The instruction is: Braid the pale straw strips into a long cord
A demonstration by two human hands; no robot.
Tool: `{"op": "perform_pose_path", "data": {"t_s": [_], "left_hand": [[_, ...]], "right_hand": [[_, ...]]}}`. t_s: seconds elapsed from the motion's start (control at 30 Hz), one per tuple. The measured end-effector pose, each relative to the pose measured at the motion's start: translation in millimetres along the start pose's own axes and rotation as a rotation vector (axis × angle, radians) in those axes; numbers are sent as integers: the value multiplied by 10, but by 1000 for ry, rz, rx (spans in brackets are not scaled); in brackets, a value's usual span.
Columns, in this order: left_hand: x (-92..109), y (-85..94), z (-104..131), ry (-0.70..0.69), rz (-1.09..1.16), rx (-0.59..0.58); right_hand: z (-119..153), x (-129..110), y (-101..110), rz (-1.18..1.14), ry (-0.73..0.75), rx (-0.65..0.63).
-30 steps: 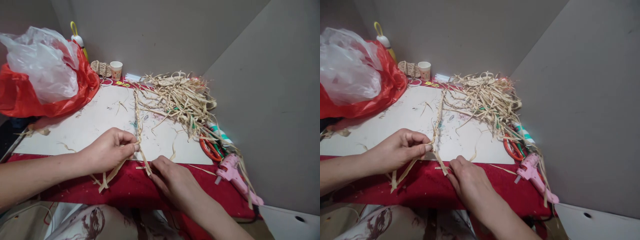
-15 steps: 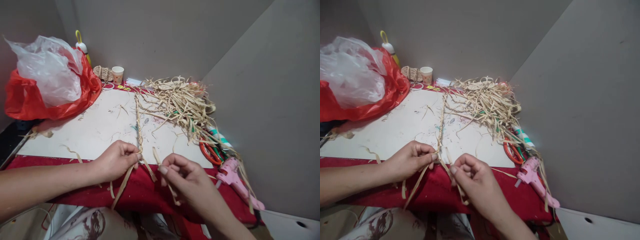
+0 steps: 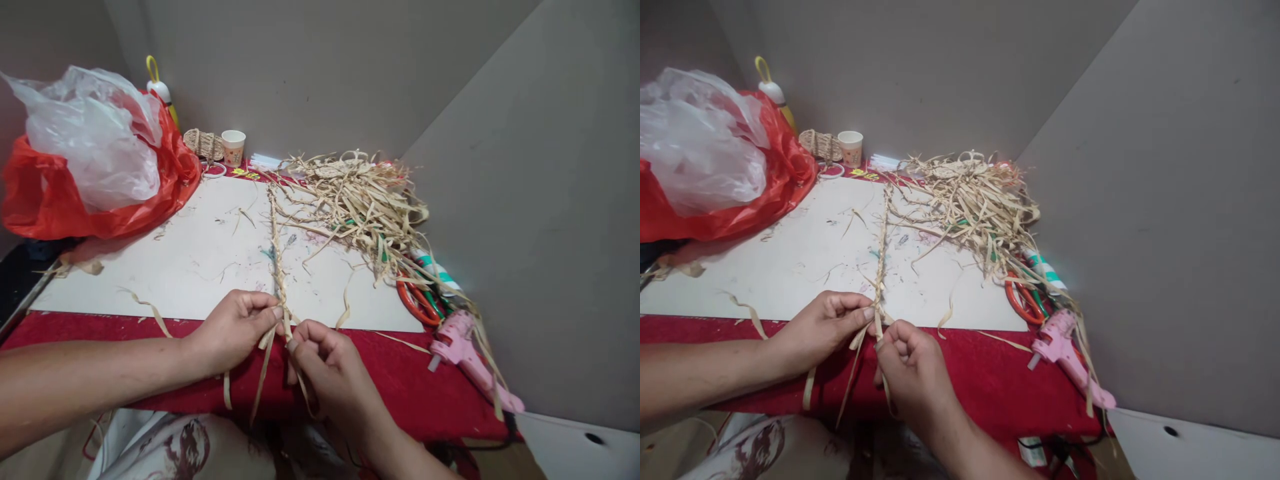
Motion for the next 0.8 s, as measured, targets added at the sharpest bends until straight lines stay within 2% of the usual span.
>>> {"op": "perform_pose_path", "data": {"t_s": [0.27,0.4,0.6,0.8], "left_hand": [[-81,-56,-11,7,188,9],[-68,-57,7,-2,189,69],[-70,-81,14,-51,207,109],[-90,-89,5,-64,188,137]], "right_hand": [[-26,-43,-64,-38,96,-45],[-52,-45,-75,-17,147,-47],[-67,-94,-33,319,296,2],[-42,-170,-99,590,392,32]]}}
Point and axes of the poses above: each hand's wrist, its own z-axis away from the middle knuckle, its own y-axis out of the back of the hand, x = y × z, the point moved 6 cm from there along -z, towards the middle knuckle, and after that the axes turned 11 degrees about -x, right-handed, at the moved point
